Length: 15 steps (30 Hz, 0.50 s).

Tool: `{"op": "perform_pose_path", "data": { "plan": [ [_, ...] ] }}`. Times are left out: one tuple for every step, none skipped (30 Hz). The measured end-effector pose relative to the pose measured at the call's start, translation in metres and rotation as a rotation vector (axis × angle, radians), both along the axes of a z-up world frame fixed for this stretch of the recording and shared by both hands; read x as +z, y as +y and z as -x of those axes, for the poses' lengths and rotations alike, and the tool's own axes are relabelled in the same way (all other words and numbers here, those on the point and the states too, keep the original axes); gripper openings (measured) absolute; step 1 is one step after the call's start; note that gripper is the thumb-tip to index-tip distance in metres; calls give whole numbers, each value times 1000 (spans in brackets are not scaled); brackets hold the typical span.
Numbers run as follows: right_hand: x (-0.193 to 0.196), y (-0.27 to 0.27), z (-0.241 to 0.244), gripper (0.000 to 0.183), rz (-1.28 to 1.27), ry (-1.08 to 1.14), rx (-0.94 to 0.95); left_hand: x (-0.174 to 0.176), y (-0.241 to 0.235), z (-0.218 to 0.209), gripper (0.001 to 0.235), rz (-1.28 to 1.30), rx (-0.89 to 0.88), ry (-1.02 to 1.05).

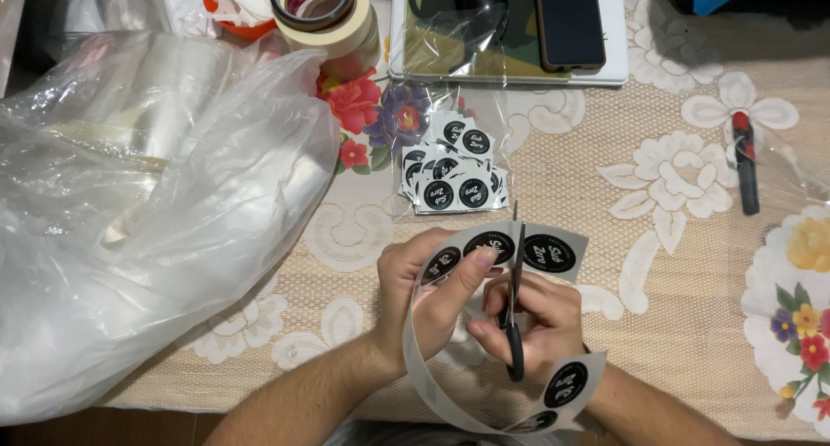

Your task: Cutting individual circular stickers from a roll and placing them into a small plastic bag

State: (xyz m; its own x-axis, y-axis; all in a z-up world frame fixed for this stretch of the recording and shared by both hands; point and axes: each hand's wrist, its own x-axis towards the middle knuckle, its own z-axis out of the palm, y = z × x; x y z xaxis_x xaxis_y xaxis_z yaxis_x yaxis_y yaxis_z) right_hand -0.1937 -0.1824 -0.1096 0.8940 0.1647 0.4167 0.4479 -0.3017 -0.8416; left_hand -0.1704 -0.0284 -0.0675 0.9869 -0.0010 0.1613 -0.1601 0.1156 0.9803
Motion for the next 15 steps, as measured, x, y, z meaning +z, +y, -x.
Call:
{"op": "perform_pose_path", "data": {
  "plan": [
    [0,-1,1,28,0,-2,1,0,0,0,15,0,1,-2],
    [-1,-1,2,27,7,29,-5,0,0,0,16,-1,-5,-11],
    [-1,-2,3,26,15,61,-11,0,1,0,17,-2,-11,-20],
    [-1,-2,3,26,14,59,-11,-1,0,0,17,-2,-11,-22],
    [-1,-1,3,27,7,76,-20,-1,0,0,16,0,-10,-9],
    [-1,-1,4,28,0,94,-30,-1,0,0,16,3,-8,5],
    [-2,-1,4,28,0,91,-29,0,0,0,16,2,-8,2],
    [-2,0,4,28,-17,90,-25,0,0,-1,16,1,-13,2],
    [-2,0,4,28,-33,89,-21,1,0,-1,16,1,-19,1],
    [-2,0,4,28,-34,86,-20,2,0,-1,16,0,-19,-2],
    [-2,-1,4,28,-30,107,-26,2,0,-1,18,15,-21,12],
    [-3,-1,5,28,-25,128,-31,2,0,-1,22,30,-24,27],
    [-3,-2,4,28,-25,125,-31,2,0,-2,22,30,-24,25],
    [-3,-3,5,28,-23,142,-24,2,0,-2,21,21,-19,27],
    [-4,-4,5,27,-20,158,-16,2,0,-2,20,11,-15,29]
  ]
}}
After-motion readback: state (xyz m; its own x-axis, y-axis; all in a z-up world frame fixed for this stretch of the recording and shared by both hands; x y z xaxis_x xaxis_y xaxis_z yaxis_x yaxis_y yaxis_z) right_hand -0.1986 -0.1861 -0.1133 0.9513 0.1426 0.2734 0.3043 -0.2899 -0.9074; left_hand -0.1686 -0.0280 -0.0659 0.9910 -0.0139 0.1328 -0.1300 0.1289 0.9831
